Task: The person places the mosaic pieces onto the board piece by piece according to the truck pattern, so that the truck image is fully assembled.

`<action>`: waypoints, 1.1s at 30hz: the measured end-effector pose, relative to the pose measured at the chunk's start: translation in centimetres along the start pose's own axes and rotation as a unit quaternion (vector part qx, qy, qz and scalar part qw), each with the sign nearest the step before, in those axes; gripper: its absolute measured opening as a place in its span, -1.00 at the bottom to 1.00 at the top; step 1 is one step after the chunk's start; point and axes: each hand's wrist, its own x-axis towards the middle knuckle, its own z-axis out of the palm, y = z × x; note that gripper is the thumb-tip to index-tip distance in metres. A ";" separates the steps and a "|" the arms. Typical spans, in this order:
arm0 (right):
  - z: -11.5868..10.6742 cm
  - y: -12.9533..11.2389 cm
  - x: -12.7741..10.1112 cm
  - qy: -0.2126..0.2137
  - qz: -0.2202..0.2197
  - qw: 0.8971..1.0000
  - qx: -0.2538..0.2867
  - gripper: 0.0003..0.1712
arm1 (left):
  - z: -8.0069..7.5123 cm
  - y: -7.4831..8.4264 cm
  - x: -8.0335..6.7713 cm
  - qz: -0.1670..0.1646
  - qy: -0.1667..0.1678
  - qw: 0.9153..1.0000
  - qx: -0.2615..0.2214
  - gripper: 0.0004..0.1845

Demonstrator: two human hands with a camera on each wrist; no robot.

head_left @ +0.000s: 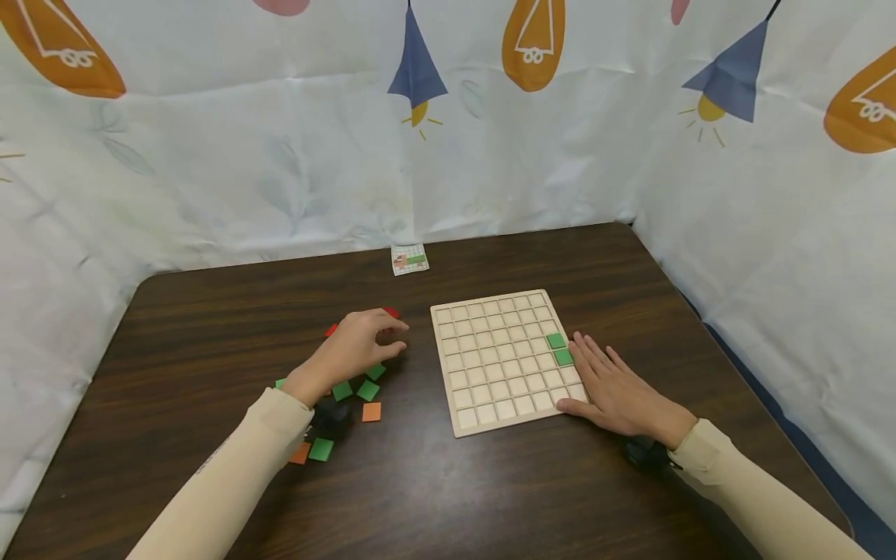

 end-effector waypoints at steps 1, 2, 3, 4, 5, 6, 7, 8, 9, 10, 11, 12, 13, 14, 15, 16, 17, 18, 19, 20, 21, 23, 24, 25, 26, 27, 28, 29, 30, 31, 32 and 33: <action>0.0 0.0 0.0 0.000 -0.001 1.000 0.000 0.19 | -0.1 -0.1 -0.2 -0.004 -0.001 1.000 0.001 -0.68; 0.0 0.0 0.0 0.001 -0.002 1.000 0.000 0.19 | -0.2 -0.2 -0.3 -0.009 -0.001 1.000 0.003 -0.68; 0.0 0.0 0.0 0.001 -0.001 1.000 0.000 0.19 | -0.3 -0.3 -0.5 -0.013 -0.002 1.000 0.003 -0.68; 0.1 0.0 0.0 0.002 -0.003 1.000 0.001 0.19 | -0.4 -0.5 -0.6 -0.016 -0.003 1.000 0.004 -0.68; 0.1 0.0 0.0 0.003 -0.004 1.000 0.002 0.19 | -0.4 -0.6 -0.8 -0.020 -0.005 1.000 0.005 -0.68; 0.2 0.0 0.0 0.006 -0.006 1.000 0.002 0.19 | -0.5 -0.7 -0.9 -0.023 -0.006 1.000 0.005 -0.68; 0.3 0.1 0.0 0.007 -0.007 1.000 0.002 0.19 | -0.5 -0.8 -1.1 -0.024 -0.005 1.000 0.006 -0.69; 0.3 0.1 0.0 0.008 -0.006 1.000 0.002 0.19 | -0.5 -0.9 -1.3 -0.026 -0.004 1.000 0.005 -0.69; 0.3 0.1 0.0 0.008 -0.005 1.000 0.002 0.19 | -0.6 -1.1 -1.4 -0.027 -0.002 1.000 0.004 -0.70; 0.4 0.1 0.0 0.008 -0.006 1.000 0.001 0.20 | -0.6 -1.2 -1.6 -0.027 -0.001 1.000 0.003 -0.71; 0.4 0.2 0.0 0.009 -0.007 1.000 0.000 0.20 | -0.6 -1.4 -1.7 -0.028 0.001 1.000 0.002 -0.72; 0.4 0.2 0.0 0.009 -0.007 1.000 0.000 0.20 | -0.7 -1.5 -1.9 -0.028 0.003 1.000 0.001 -0.73; 0.4 0.2 0.0 0.007 -0.006 1.000 0.001 0.19 | -0.7 -1.7 -2.0 -0.028 0.005 1.000 0.001 -0.73; 0.3 0.2 0.0 0.005 -0.005 1.000 0.000 0.19 | -0.7 -1.9 -2.1 -0.029 0.005 1.000 0.000 -0.73; 0.3 0.2 0.0 0.005 -0.006 1.000 -0.001 0.19 | -0.7 -2.0 -2.2 -0.030 0.005 1.000 0.000 -0.73; 0.3 0.2 0.0 0.004 -0.006 1.000 -0.001 0.19 | -0.8 -2.2 -2.3 -0.032 0.004 0.999 0.000 -0.73; 0.2 0.2 0.0 0.003 -0.007 1.000 -0.002 0.19 | -0.8 -2.3 -2.5 -0.034 0.003 0.999 0.001 -0.73; 0.2 0.2 0.0 0.001 -0.006 1.000 -0.003 0.19 | -0.8 -2.5 -2.6 -0.036 0.003 0.999 0.000 -0.73; 0.2 0.2 0.0 0.001 -0.006 1.000 -0.004 0.19 | -0.9 -2.6 -2.8 -0.035 0.003 0.999 0.000 -0.72; 0.2 0.2 0.1 0.001 -0.005 1.000 -0.005 0.19 | -0.9 -2.7 -2.9 -0.034 0.005 0.999 -0.001 -0.72; 0.2 0.3 0.1 0.000 -0.004 1.000 -0.005 0.19 | -0.9 -2.9 -3.1 -0.033 0.007 0.999 -0.001 -0.73; 0.2 0.3 0.2 -0.001 -0.003 1.000 -0.003 0.20 | -0.9 -3.2 -3.4 -0.032 0.012 0.999 0.000 -0.73; 0.3 0.3 0.2 -0.002 -0.001 1.000 -0.002 0.20 | -1.0 -3.3 -3.5 -0.029 0.013 0.999 0.001 -0.74; 0.3 0.2 0.2 -0.002 0.000 1.000 -0.001 0.21 | -1.0 -3.5 -3.7 -0.029 0.014 0.999 0.003 -0.74; 0.3 0.3 0.2 -0.002 0.000 1.000 -0.001 0.21 | -1.0 -3.6 -3.8 -0.031 0.013 0.999 0.005 -0.75; 0.4 0.3 0.2 -0.002 0.000 1.000 0.000 0.21 | -1.0 -3.8 -3.9 -0.036 0.010 0.999 0.007 -0.74; 0.4 0.3 0.2 -0.001 0.000 1.000 0.001 0.21 | -1.1 -3.9 -4.1 -0.040 0.006 0.999 0.007 -0.74; 0.3 0.3 0.2 0.000 -0.001 1.000 0.001 0.21 | -1.2 -4.0 -4.2 -0.045 0.002 0.999 0.009 -0.74; 0.3 0.3 0.2 0.001 -0.001 1.000 0.002 0.20 | -1.2 -4.1 -4.3 -0.050 -0.002 0.999 0.012 -0.73; 0.3 0.3 0.1 0.002 -0.002 1.000 0.001 0.20 | -1.2 -4.2 -4.5 -0.055 -0.005 0.998 0.013 -0.72; 0.3 0.3 0.1 0.003 -0.003 1.000 0.001 0.20 | -1.3 -4.3 -4.6 -0.059 -0.008 0.998 0.014 -0.71; 0.3 0.3 0.1 0.002 -0.002 1.000 0.001 0.19 | -1.3 -4.5 -4.7 -0.061 -0.010 0.998 0.017 -0.70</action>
